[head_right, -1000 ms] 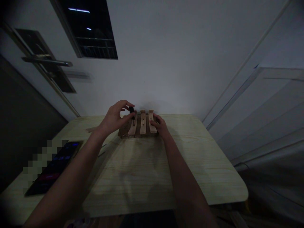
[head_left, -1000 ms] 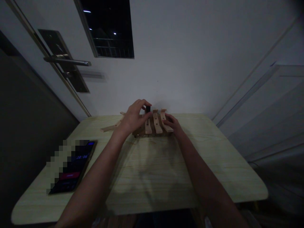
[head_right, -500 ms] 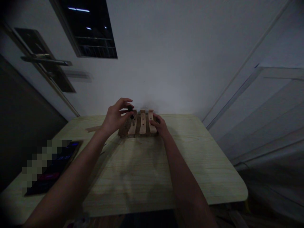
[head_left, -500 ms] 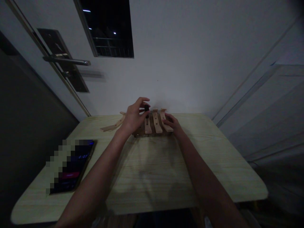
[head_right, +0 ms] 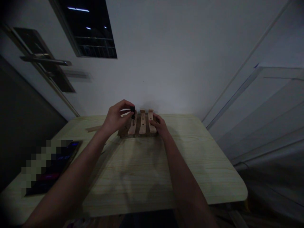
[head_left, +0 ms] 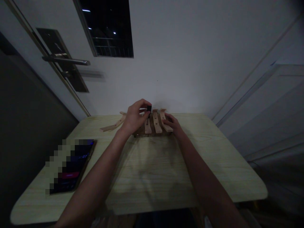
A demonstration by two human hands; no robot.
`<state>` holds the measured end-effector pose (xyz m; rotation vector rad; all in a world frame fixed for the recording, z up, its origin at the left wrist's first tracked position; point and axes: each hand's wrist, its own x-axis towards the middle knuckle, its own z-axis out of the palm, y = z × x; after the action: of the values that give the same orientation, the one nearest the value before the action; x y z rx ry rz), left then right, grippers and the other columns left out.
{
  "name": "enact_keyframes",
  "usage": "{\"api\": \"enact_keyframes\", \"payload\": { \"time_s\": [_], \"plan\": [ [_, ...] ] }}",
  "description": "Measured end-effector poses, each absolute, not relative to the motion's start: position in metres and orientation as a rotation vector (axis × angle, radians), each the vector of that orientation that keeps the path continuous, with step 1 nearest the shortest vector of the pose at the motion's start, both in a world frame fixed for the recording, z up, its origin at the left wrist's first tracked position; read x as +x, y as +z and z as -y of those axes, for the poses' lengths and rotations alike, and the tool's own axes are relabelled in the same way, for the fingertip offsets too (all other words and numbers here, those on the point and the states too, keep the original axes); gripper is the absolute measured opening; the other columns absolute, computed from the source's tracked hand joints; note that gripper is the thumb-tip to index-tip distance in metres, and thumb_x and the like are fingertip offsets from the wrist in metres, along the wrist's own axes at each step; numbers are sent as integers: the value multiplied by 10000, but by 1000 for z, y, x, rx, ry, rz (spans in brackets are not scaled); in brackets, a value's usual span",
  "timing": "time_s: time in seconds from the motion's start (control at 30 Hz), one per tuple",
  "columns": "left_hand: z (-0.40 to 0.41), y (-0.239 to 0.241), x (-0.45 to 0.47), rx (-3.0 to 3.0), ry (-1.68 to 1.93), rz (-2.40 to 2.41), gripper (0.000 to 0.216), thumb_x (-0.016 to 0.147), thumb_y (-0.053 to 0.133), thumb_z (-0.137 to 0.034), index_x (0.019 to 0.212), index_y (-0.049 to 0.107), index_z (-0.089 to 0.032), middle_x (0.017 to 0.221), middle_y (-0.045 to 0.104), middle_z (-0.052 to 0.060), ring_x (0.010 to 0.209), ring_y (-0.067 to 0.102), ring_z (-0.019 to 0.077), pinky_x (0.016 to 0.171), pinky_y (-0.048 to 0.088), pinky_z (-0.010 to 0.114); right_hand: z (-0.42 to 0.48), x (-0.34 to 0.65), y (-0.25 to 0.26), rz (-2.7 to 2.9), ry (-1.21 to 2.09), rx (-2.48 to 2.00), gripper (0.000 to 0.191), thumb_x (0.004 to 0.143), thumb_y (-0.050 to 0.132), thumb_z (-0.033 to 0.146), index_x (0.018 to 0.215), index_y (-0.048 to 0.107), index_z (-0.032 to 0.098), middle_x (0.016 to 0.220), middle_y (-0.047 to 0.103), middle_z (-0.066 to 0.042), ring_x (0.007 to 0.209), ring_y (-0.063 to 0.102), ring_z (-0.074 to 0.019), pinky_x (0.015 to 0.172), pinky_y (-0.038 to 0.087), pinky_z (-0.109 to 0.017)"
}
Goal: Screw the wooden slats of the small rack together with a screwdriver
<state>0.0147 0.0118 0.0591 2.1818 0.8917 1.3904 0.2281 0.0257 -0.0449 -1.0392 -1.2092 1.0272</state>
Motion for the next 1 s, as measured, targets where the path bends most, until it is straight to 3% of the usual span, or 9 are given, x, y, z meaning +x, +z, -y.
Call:
{"api": "enact_keyframes", "payload": {
  "time_s": [0.17, 0.33, 0.5, 0.7, 0.87, 1.0],
  "plan": [
    [-9, 62, 15, 2179, 1374, -907, 209, 758, 552, -55, 921, 587, -181, 895, 645, 9, 829, 641, 114, 727, 582, 236, -27, 229, -48, 1214, 991, -1044, 511, 589, 750, 412, 1043, 643, 203, 1131, 675, -79, 1058, 606, -262, 974, 443, -444],
    [-14, 56, 16, 2186, 1414, -923, 200, 742, 678, -171, 912, 574, -184, 896, 625, 7, 756, 625, 105, 670, 581, 226, -25, 229, -47, 1247, 1000, -1048, 507, 606, 749, 422, 1056, 643, 215, 1136, 671, -73, 1083, 593, -262, 975, 443, -442],
    [-17, 54, 15, 2184, 1452, -948, 204, 717, 684, -126, 877, 569, -177, 900, 585, 7, 772, 614, 102, 632, 577, 196, -25, 229, -47, 1212, 1004, -1053, 516, 590, 756, 415, 1046, 642, 201, 1106, 677, -74, 1048, 607, -264, 971, 442, -450],
    [-14, 58, 15, 2183, 1406, -906, 200, 736, 637, -86, 910, 599, -177, 875, 640, 5, 822, 642, 119, 717, 597, 240, -25, 228, -46, 1193, 1025, -1036, 536, 582, 758, 408, 1060, 634, 199, 1116, 677, -82, 1033, 615, -261, 956, 452, -445],
    [-13, 57, 14, 2211, 1371, -899, 308, 783, 534, -40, 1039, 611, -193, 948, 655, 22, 884, 646, 125, 757, 601, 254, -25, 229, -45, 1193, 1017, -1047, 527, 576, 766, 399, 1047, 639, 201, 1106, 682, -78, 1031, 617, -262, 964, 448, -447],
    [-12, 56, 14, 2231, 1374, -882, 285, 797, 521, -47, 1022, 624, -188, 1008, 621, 40, 892, 639, 125, 767, 606, 262, -26, 229, -48, 1215, 1003, -1057, 544, 588, 762, 428, 1070, 638, 211, 1128, 677, -74, 1047, 611, -263, 971, 445, -452]
  ]
}}
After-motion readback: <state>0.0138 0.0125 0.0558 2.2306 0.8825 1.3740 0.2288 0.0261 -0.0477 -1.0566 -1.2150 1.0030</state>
